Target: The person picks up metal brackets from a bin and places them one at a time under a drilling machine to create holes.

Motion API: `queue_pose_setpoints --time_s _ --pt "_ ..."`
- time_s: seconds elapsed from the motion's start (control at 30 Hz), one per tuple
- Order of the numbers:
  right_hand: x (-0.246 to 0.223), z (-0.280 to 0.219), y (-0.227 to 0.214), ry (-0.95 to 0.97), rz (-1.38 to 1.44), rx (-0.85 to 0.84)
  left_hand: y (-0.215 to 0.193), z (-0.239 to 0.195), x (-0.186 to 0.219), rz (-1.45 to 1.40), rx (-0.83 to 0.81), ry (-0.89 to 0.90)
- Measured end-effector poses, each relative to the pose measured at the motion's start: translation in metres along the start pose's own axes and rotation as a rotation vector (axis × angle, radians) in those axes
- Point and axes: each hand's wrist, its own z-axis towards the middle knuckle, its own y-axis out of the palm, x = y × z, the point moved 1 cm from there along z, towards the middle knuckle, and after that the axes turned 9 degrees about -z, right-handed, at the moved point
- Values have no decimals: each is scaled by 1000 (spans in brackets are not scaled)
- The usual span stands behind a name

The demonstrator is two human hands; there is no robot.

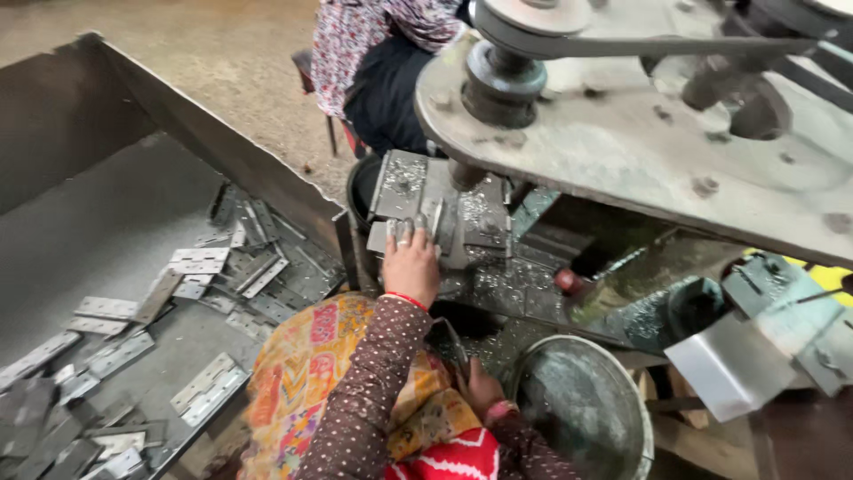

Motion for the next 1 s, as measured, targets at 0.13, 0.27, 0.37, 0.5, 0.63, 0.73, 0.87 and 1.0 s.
queue_pose_setpoints --time_s 0.13,0.27,0.37,0.5,0.63,0.73,0.87,1.0 --pt "13 11 -6 51 -58 -165 11 2 -7 11 -44 5" --pt "16 17 -46 70 -184 -194 31 20 -13 32 -99 -14" --pt "10 13 -41 89 -241 -282 33 25 -10 77 -145 -21" --pt "3 14 -8 7 -109 -54 23 24 -6 88 -95 1" --pt "9 9 -2 17 -26 -136 20 19 -11 19 -88 2" --pt "19 16 -22 82 -57 -215 24 28 -12 -2 -47 27" --pt "24 12 -31 126 -95 -327 41 45 -19 -9 -63 16" --pt "2 12 -4 98 -44 -177 44 48 -23 16 -42 17"
